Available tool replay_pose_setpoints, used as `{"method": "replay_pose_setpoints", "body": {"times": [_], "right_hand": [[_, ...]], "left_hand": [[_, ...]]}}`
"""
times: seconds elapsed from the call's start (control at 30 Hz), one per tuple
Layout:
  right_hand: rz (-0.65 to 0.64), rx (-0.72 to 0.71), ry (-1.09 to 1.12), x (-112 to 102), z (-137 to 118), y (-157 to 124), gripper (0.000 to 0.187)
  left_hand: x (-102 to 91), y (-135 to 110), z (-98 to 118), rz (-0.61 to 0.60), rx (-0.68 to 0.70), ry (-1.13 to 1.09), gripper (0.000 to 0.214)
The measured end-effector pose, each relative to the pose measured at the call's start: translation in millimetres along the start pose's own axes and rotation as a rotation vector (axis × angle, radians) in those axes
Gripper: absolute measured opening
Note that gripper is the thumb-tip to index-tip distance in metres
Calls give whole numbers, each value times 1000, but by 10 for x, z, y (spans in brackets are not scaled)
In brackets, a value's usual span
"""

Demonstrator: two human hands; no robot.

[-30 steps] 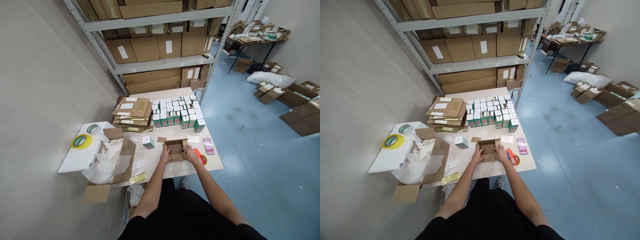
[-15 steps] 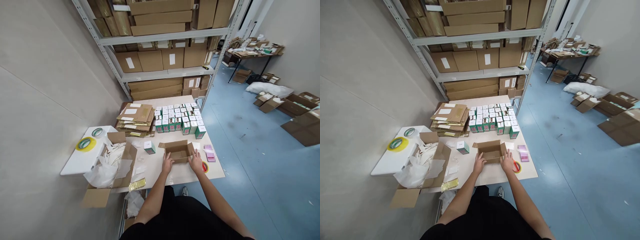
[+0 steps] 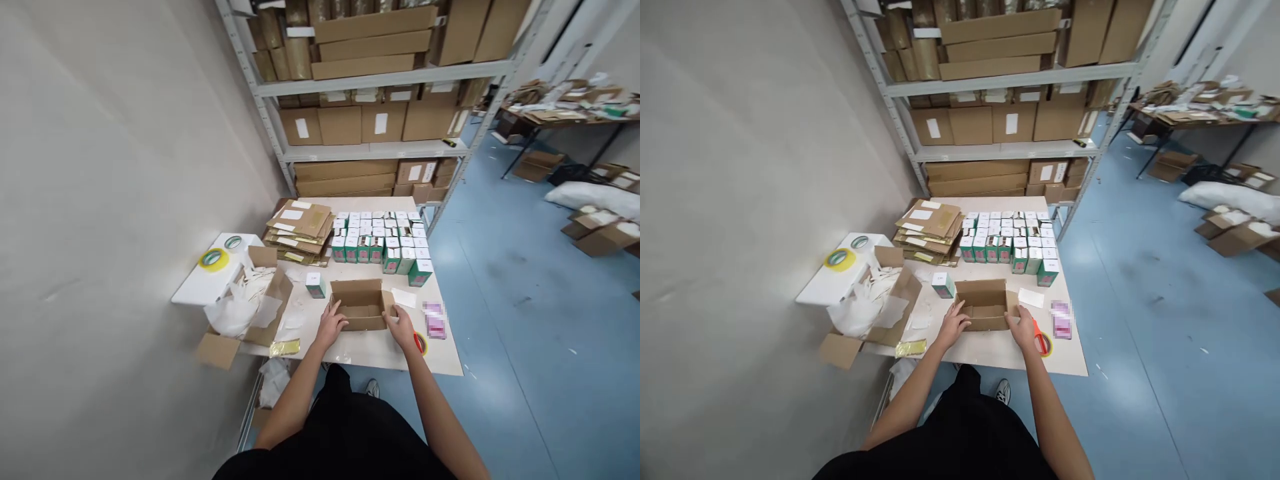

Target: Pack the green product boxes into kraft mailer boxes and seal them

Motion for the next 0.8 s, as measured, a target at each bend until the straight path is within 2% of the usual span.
{"method": "replay_pose_setpoints", "body": {"times": [0.07,0.13,0.33,0.53,0.67,0.8], "right_hand": [[29,-49,39,-6,-131,62,66],[6,-122,52,65,-336,143,65],[-149,-338,81,544,-1201,304,60],[-324,-518,94,1184,-2063,240,58],[-436,-598,29,1700,-2603,228,57],[-500,-701,-35,2266,-3203,366,59]], "left_hand": [[-76,-161,-94,25,-51,-7,19],[-148,-347,-211,63,-95,-20,21],[-351,-919,-745,154,-266,-48,22],[-463,-1290,-1286,212,-390,-93,21],[-501,-1423,-1509,247,-392,-135,21],[-553,-1508,-1701,257,-400,-186,21]]}}
Point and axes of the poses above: each hand's wrist, its own y-axis towards the middle knuckle, its own x-axis out of the palm, z = x × y, the point moved 9 cm from there along y, towards the middle knuckle, and after that the axes turned 9 degrees about -x, right-handed, at the moved point
